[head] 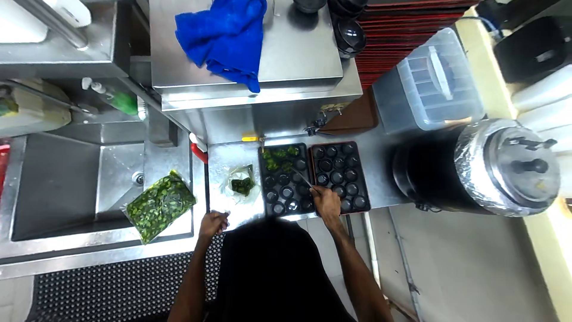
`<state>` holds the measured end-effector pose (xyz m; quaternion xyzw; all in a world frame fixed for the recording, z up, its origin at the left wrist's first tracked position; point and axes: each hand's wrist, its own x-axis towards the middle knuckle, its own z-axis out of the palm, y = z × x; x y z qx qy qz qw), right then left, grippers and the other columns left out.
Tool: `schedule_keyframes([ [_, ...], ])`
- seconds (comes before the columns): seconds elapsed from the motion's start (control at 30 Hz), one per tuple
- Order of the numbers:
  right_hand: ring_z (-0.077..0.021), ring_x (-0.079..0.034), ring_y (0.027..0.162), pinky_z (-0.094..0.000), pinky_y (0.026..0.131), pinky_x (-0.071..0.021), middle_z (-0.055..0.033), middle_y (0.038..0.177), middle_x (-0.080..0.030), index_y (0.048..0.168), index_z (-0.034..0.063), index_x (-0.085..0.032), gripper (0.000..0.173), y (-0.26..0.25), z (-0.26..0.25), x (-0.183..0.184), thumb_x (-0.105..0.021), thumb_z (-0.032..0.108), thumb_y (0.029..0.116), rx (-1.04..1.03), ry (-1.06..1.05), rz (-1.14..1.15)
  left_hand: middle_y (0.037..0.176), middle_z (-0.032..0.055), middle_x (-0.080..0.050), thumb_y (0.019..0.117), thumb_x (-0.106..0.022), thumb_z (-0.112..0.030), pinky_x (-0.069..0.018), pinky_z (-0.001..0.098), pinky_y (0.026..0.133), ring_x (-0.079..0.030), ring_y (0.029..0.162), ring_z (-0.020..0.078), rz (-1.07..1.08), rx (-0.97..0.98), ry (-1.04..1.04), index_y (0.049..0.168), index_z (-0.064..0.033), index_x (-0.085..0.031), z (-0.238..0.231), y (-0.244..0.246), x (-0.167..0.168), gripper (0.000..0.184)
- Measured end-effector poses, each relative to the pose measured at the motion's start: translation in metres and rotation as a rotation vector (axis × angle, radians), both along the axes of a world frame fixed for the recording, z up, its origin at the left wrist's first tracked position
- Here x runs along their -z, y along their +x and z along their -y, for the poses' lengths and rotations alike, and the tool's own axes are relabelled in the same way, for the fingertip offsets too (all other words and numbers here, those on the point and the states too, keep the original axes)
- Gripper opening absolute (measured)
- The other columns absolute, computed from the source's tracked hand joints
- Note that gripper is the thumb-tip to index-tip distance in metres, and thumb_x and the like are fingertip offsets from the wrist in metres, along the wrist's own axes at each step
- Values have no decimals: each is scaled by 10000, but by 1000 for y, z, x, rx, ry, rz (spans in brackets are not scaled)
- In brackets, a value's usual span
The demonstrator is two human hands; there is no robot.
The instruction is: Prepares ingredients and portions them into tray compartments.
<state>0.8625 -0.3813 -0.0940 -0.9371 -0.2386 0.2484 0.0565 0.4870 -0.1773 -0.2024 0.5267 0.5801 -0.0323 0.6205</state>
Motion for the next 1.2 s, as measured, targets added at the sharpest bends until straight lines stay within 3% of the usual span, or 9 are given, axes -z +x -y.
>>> schedule_keyframes([
  [0.27,-297,-739,986,-574,858,-561,-51,1056,-785,1241,310,-760,331,5,4,-18,-562,470,1028,0,52,10,666,57,-716,1000,-681,-272,-508,260,422,-614,455,112,23,-14,8,902,-5,-737,2,-1,0,290],
  [0.43,-333,-732,1004,-591,869,-558,-93,1069,-777,1267,270,-743,366,-3,10,-18,-566,475,1022,-17,-18,3,685,66,-717,1001,-680,-262,-510,265,428,-612,462,116,33,-24,-5,932,7,-732,0,1,-1,282],
  [0.57,-318,-732,1013,-580,868,-558,-72,1073,-779,1224,293,-761,334,-1,9,-7,-535,455,1038,-19,-30,8,683,65,-717,1010,-665,-254,-517,263,432,-619,465,117,44,-19,-9,932,8,-732,0,1,0,281],
  [0.8,-300,-737,971,-598,844,-553,-56,1034,-787,1163,274,-796,279,21,27,-27,-604,416,1019,79,103,-27,680,69,-719,1007,-674,-253,-507,258,420,-615,455,117,40,-57,-1,925,14,-724,2,-1,5,284],
  [0.93,-337,-729,1008,-602,866,-552,-98,1068,-775,1216,264,-766,335,31,13,-24,-611,467,998,85,-16,5,675,75,-718,1005,-678,-259,-507,263,412,-616,449,122,35,-54,-8,922,15,-725,2,0,3,290],
  [1.1,-318,-738,967,-584,853,-568,-81,1040,-781,1245,264,-757,360,10,-17,-34,-597,476,1002,-25,121,9,674,81,-718,995,-692,-249,-506,267,410,-616,449,128,41,-77,0,917,14,-724,3,0,3,276],
  [1.2,-332,-730,1001,-584,875,-563,-95,1078,-774,1299,284,-727,395,-8,-41,-25,-565,502,1012,-108,79,-52,671,79,-717,997,-689,-265,-511,272,421,-620,455,130,39,-80,-7,910,13,-724,4,0,3,293],
])
